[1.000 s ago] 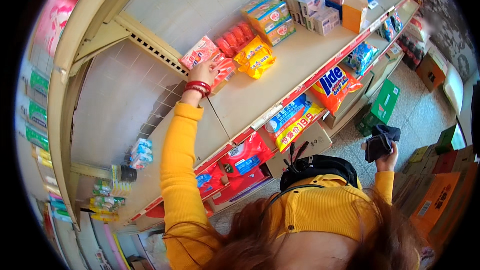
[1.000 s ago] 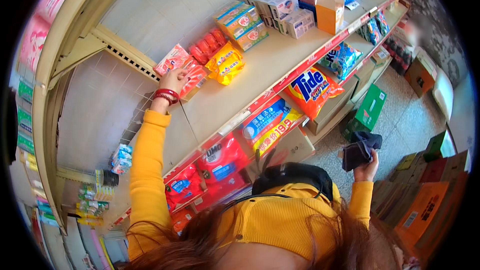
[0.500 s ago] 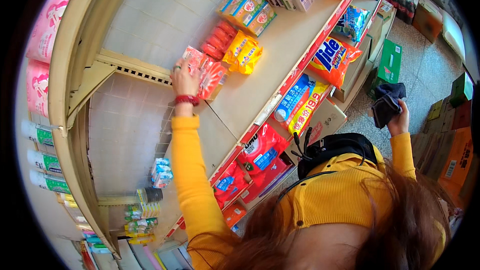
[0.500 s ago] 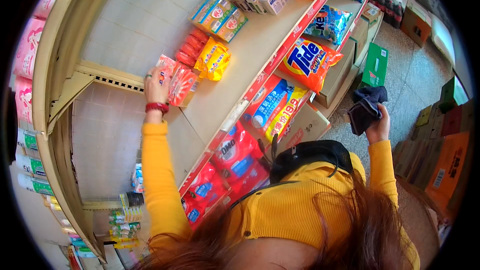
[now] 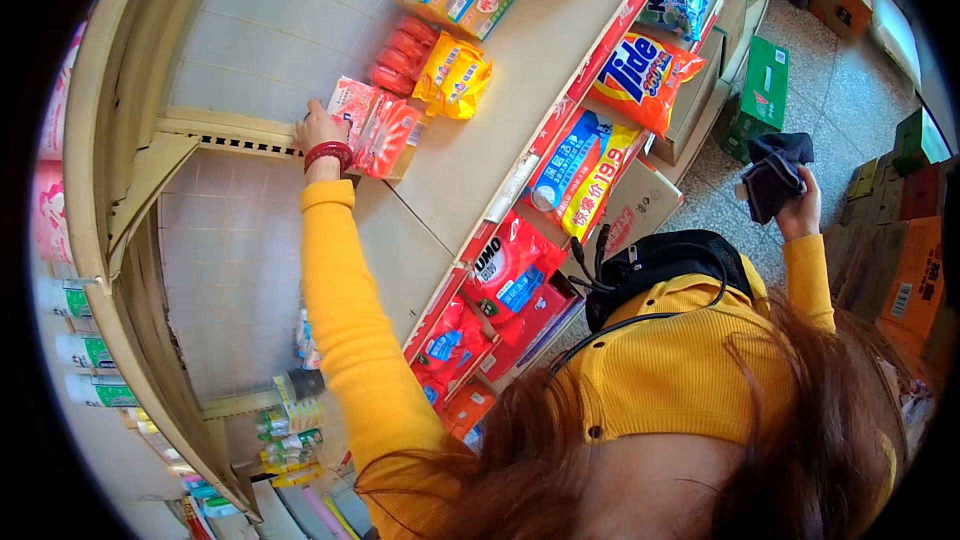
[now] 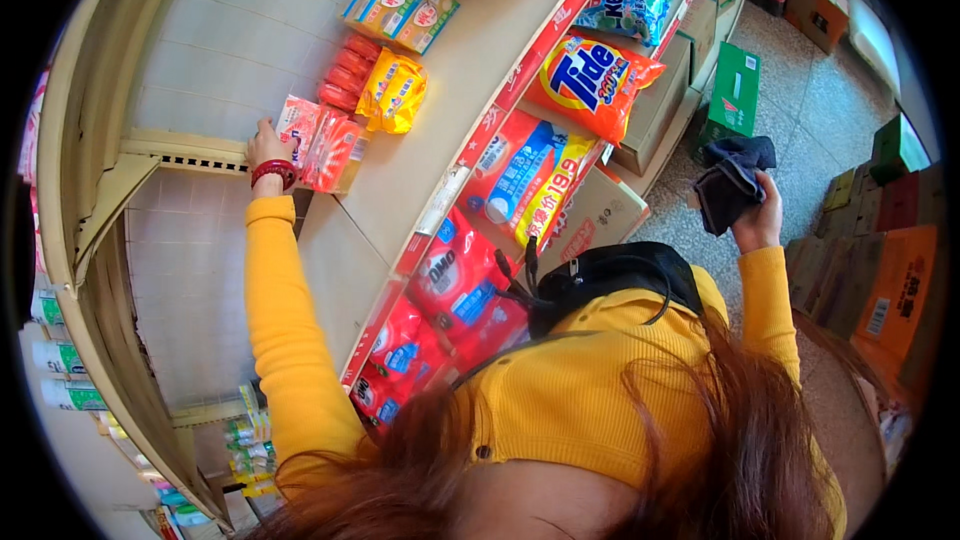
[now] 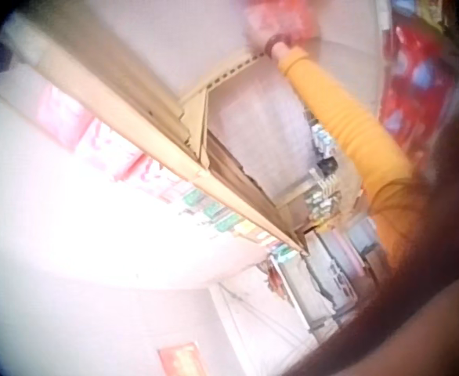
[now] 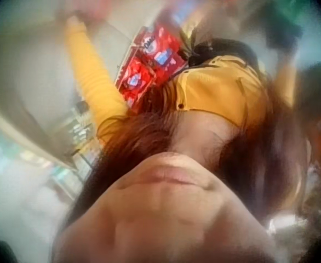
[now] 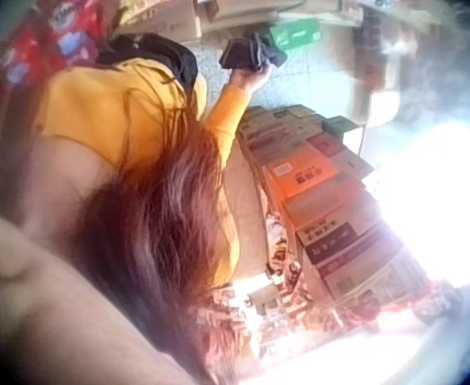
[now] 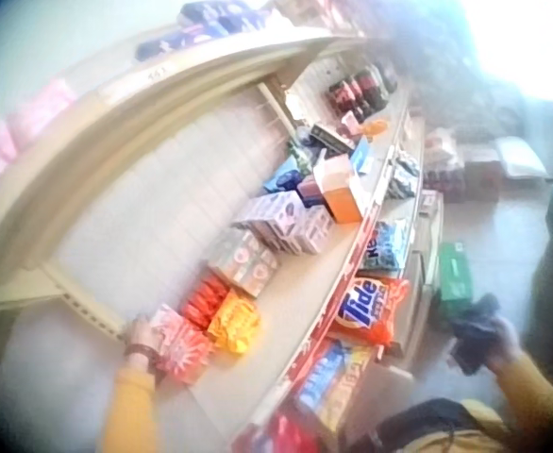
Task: The person wipes the surface of a retail shelf with a dark cloth. They pick up various packaged items, including detergents and mosquito coils, wipe them individually, and place them back on the shelf. The person also wipes the shelf surface between items.
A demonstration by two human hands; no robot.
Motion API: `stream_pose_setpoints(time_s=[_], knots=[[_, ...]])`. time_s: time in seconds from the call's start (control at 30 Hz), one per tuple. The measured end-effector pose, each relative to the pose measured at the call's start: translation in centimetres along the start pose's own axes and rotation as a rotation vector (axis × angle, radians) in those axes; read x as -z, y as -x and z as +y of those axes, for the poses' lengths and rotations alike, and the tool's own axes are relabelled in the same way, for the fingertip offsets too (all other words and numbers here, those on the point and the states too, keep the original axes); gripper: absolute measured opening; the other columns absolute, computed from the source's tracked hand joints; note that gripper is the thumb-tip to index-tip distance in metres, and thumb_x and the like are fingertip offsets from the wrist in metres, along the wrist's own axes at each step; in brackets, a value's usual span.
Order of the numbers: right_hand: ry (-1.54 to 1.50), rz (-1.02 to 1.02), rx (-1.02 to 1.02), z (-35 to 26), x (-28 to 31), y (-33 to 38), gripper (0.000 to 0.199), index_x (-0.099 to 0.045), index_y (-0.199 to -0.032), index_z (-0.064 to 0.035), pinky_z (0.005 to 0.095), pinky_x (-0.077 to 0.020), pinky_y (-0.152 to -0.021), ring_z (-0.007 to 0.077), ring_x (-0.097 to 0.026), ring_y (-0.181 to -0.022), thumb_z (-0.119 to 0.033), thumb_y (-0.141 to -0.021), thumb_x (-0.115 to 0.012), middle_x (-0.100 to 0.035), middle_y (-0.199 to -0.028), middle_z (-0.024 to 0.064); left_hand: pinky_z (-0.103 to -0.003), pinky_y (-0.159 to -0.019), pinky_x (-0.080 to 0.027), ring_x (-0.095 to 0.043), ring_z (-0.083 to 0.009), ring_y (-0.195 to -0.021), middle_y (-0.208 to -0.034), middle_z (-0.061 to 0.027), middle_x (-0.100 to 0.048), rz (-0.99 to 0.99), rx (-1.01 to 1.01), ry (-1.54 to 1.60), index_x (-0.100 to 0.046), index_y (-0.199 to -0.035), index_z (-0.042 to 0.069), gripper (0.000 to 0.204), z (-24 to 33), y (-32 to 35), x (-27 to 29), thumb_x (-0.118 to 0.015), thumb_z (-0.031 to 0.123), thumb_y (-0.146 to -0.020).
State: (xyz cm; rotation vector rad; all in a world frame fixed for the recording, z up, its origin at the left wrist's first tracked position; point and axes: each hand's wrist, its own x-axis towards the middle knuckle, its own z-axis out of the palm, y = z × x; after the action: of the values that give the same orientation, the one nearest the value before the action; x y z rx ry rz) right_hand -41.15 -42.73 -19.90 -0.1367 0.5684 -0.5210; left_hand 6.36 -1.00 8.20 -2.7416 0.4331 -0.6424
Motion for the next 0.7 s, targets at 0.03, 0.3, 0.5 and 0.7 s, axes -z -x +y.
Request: stream_pose_setpoints(time_s=[0.03, 0.3, 0.5, 0.7], knots=[[-0.016, 0.018, 0.01, -0.1, 0.5, -0.5, 0.031, -0.056, -0.103, 0.0018, 0.0399, -0.0418, -0.093, 0.0284, -0.058, -0.096, -0.021, -0.083, -0.048, -0.062, -0.103, 0.0148, -0.041, -0.086, -0.041, -0.055, -0.0339, -0.094, -0.095, -0.0158, -0.062, 0.019, -0.022, -0.006, -0.046, -0.114, 0.006, 0.06, 0.2, 0.2, 0.5, -0.075, 0.019, -0.063], [0.02, 0.023, -0.018, -0.2, -0.3, -0.2, 0.031, -0.055, -0.102, 0.0025, 0.0402, -0.0422, -0.092, 0.0296, -0.058, -0.096, -0.021, -0.083, -0.047, -0.061, -0.103, 0.0159, -0.037, -0.077, -0.045, -0.056, -0.0286, -0.086, -0.088, -0.0119, -0.063, 0.155, -0.131, 0.276, -0.059, -0.1, 0.01, 0.046, 0.8, 4.0, 4.4, -0.077, 0.011, -0.058], [0.045, -0.042, -0.081, -0.9, -0.3, -1.6, 0.038, -0.054, -0.107, 0.0034, 0.0408, -0.0394, -0.095, 0.0305, -0.056, -0.099, -0.024, -0.082, -0.048, -0.06, -0.107, 0.0164, -0.035, -0.071, -0.049, -0.061, -0.0289, -0.078, -0.085, -0.0141, -0.063, -0.056, -0.231, 0.642, -0.058, -0.101, 0.007, 0.047, 2.2, 9.1, 4.4, -0.076, 0.008, -0.058], [0.077, -0.33, -0.096, -0.3, -7.1, 0.0, 0.038, -0.05, -0.114, 0.004, 0.042, -0.0348, -0.099, 0.0308, -0.051, -0.108, -0.02, -0.084, -0.046, -0.055, -0.115, 0.0166, -0.04, -0.087, -0.041, -0.048, -0.035, -0.102, -0.108, -0.0183, -0.051, 0.153, -0.185, 0.246, -0.051, -0.107, 0.006, 0.061, 3.9, 10.9, 2.3, -0.08, 0.01, -0.053]])
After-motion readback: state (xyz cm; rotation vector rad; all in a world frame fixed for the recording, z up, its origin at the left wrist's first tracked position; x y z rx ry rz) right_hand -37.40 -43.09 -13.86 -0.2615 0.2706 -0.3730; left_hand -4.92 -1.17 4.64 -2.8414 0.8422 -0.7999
